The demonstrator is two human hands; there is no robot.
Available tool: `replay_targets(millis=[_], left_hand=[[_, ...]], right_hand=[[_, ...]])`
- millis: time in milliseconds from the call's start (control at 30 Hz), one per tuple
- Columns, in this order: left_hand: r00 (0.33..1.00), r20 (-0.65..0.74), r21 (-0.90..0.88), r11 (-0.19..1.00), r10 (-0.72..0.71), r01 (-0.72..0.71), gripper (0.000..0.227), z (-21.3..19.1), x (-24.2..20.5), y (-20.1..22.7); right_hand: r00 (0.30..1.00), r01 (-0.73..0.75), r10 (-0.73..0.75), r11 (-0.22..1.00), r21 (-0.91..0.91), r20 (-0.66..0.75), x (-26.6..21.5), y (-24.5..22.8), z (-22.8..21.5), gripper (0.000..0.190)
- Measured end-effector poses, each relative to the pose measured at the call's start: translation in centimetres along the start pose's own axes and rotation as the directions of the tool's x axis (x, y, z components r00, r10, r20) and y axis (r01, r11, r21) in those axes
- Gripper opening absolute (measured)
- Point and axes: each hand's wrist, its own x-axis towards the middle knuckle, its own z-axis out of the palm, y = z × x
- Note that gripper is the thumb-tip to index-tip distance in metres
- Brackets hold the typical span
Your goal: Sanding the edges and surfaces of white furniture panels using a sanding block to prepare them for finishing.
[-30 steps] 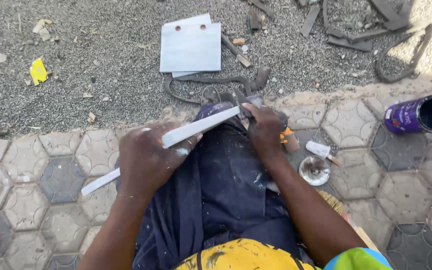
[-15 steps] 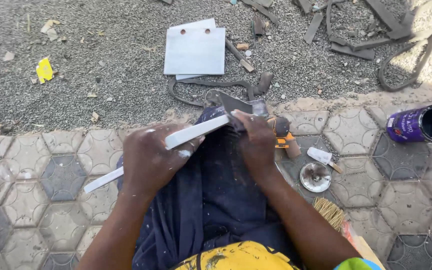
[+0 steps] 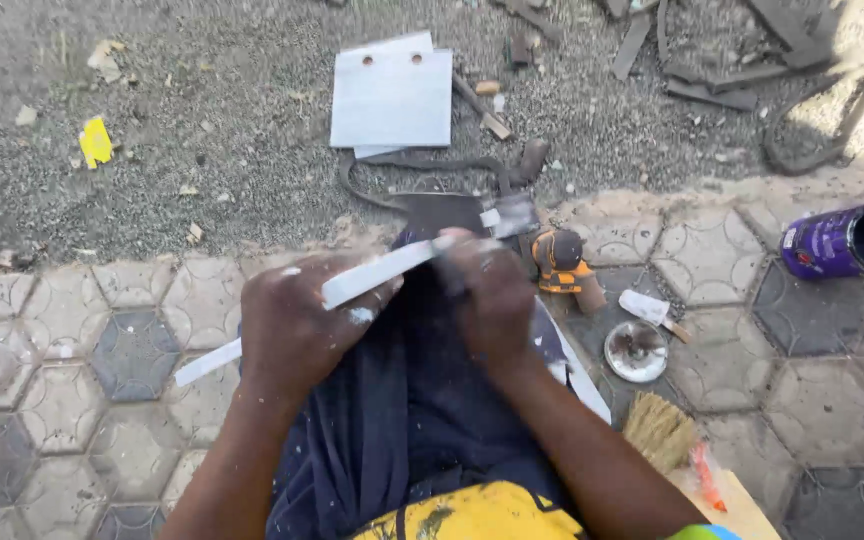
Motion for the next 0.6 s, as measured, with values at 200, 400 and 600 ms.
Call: replay_targets(millis=[200,400,600], left_hand=[[0.999,-0.008,0.036,0.999,-0.035,0.036,0.031,-0.1,-0.5,-0.6],[0.996,0.063,-0.029,0.997,-0.065,0.067,0.024,-0.4,0.8,0.2],[0.987,0.107,-0.050,0.990,-0.122,0.128,0.023,-1.0,1.0,-1.1]], right_hand=[[0.764,-0.626,0.627,0.778,-0.059,0.151,-3.9,10.4,-1.4,0.024],[0.969,-0.211,0.221,0.973,-0.088,0.115,-3.5,9.0,1.2,0.025],[0.979,-0.176,0.177,0.984,-0.013,0.100,-0.6,5.1,0.6,0.022]])
